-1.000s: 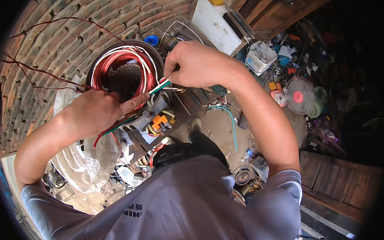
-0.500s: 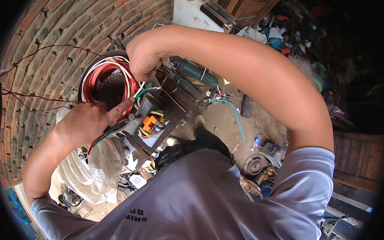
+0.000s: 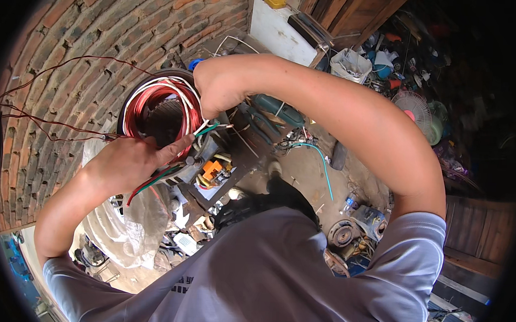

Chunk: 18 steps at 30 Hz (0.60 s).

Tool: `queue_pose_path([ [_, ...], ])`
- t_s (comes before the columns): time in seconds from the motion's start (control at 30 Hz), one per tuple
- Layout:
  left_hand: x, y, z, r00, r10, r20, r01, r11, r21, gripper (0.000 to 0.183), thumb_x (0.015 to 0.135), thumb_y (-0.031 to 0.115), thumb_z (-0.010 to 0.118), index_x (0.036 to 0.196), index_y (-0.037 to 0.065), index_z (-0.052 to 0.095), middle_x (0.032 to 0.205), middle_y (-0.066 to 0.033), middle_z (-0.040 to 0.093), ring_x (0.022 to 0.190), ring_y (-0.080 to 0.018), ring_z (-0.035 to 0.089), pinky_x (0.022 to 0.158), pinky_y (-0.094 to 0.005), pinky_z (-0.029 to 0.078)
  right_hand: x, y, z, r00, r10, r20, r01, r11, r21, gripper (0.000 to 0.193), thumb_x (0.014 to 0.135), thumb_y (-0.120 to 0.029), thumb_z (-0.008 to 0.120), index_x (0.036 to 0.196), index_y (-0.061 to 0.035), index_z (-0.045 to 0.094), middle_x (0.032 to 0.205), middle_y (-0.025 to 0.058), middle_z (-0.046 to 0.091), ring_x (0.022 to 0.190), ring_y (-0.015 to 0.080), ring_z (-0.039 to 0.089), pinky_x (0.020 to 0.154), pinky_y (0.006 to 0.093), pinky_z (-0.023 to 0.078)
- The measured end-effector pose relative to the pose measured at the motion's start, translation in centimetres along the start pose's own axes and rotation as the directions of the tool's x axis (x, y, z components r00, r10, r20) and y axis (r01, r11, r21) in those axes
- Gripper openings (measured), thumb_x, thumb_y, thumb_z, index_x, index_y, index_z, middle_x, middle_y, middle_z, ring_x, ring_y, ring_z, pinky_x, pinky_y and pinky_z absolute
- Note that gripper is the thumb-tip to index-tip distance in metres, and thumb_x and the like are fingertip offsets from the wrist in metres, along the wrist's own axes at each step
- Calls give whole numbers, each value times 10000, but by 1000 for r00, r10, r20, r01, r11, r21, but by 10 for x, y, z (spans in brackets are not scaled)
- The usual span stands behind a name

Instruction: The person strips insulation from red and white wires, twists exposed strands, and uses pliers and a rotary tool to prepare and connect wires on a workbench. The person handles multiple wire segments and tools throughout the process.

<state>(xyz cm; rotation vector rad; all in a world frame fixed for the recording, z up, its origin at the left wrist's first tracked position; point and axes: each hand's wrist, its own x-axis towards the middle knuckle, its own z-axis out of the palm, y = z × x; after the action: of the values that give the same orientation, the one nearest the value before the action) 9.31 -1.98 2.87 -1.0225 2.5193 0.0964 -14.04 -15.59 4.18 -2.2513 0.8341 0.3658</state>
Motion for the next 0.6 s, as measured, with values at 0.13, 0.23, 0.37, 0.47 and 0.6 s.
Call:
queue_pose_path([
  [0.13,-15,-5,-5,996,37,-76,-48,988,-150,771,929,54,600,1650,238,399,900,-160,694,664,-291,735,613,-435,599,-8,7,1,999,-25,-34,28,995,92,208,778,-122,735,878,59,758,730,142,718,675,225,667,642,381,528],
  [0.23,-49,-3,-4,948,-118,-295,-53,856,-515,668,868,-10,662,1505,179,593,962,-166,732,676,-285,737,636,-426,586,-25,16,-10,985,-137,-106,156,968,194,204,796,-96,724,914,64,769,784,124,744,723,178,690,659,336,544],
  [0.37,-113,56,-34,712,-694,-108,247,392,-886,252,816,3,773,1065,-1,806,884,-169,763,702,-248,747,658,-355,570,-61,33,-10,941,-280,-190,330,883,335,218,778,-121,725,895,55,778,782,168,758,711,239,737,689,395,575],
  [0.47,-53,126,-66,507,-778,-370,5,432,-902,278,815,172,846,962,-58,795,887,-196,763,786,-274,740,744,-363,578,-79,53,-10,830,-516,-211,556,788,265,130,809,-63,750,902,27,745,844,121,724,802,235,726,713,365,570],
  [0.6,70,165,-90,430,-766,-478,359,631,-688,437,878,169,807,1243,-41,691,1099,-182,745,994,-376,709,908,-481,543,-82,75,-17,686,-691,-227,728,656,200,89,810,-56,742,864,14,731,853,139,717,793,291,716,692,385,554],
])
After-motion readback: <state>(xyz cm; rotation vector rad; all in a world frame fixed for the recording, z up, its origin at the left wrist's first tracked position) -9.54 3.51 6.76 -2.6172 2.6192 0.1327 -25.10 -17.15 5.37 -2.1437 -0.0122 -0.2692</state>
